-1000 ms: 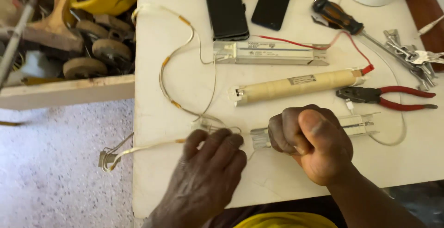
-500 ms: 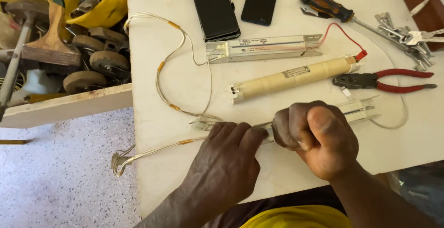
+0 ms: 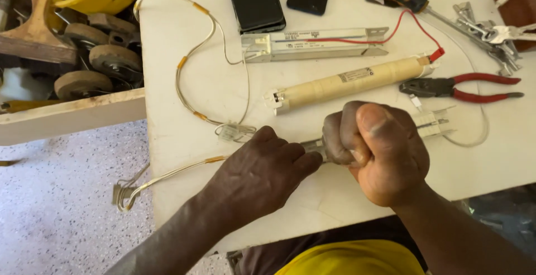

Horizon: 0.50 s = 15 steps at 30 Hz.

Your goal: Repairing electronic components by tightening terminals with a screwdriver and adjusting wires on a workbench.

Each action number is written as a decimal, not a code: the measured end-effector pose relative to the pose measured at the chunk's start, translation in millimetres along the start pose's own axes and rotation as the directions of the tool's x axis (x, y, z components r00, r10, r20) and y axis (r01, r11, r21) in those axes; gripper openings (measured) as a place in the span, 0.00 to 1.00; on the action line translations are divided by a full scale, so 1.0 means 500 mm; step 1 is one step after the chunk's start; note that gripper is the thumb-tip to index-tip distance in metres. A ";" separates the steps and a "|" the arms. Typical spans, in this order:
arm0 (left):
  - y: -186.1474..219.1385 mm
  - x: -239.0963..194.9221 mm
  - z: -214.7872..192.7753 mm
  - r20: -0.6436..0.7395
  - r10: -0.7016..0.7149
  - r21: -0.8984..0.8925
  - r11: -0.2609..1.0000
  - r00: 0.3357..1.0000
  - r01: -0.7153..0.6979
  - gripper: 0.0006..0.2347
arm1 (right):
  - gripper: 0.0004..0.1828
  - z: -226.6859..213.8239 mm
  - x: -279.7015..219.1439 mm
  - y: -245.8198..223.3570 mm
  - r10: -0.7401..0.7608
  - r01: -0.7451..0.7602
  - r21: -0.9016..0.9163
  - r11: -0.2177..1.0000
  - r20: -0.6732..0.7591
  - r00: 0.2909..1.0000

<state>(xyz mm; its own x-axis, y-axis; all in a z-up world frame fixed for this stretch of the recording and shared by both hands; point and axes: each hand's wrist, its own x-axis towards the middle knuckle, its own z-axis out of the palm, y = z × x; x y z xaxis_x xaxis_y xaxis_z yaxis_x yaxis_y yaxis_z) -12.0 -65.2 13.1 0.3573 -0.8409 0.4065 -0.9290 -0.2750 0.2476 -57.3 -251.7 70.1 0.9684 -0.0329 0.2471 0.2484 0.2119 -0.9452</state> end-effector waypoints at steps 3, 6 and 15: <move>-0.029 0.004 -0.007 0.042 0.106 -0.030 0.994 0.993 -0.105 0.07 | 0.25 -0.002 0.009 -0.005 0.100 -0.100 0.003 0.995 -0.014 0.995; -0.046 0.002 -0.012 0.062 0.186 -0.043 0.982 0.981 -0.183 0.06 | 0.24 -0.005 0.013 -0.004 0.117 -0.118 0.014 0.993 0.034 0.993; -0.062 0.012 -0.006 -0.064 0.285 -0.028 0.957 0.956 -0.287 0.07 | 0.24 -0.011 0.008 -0.004 0.089 -0.090 0.042 0.995 0.013 0.996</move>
<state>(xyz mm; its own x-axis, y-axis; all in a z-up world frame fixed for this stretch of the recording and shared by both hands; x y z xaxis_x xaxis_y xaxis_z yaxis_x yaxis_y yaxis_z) 19.2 -60.4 10.6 0.0832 -0.8526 0.5159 -0.9894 -0.0086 0.1452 -53.6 -257.6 71.7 0.9863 -0.0012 0.1647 0.1596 0.2551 -0.9537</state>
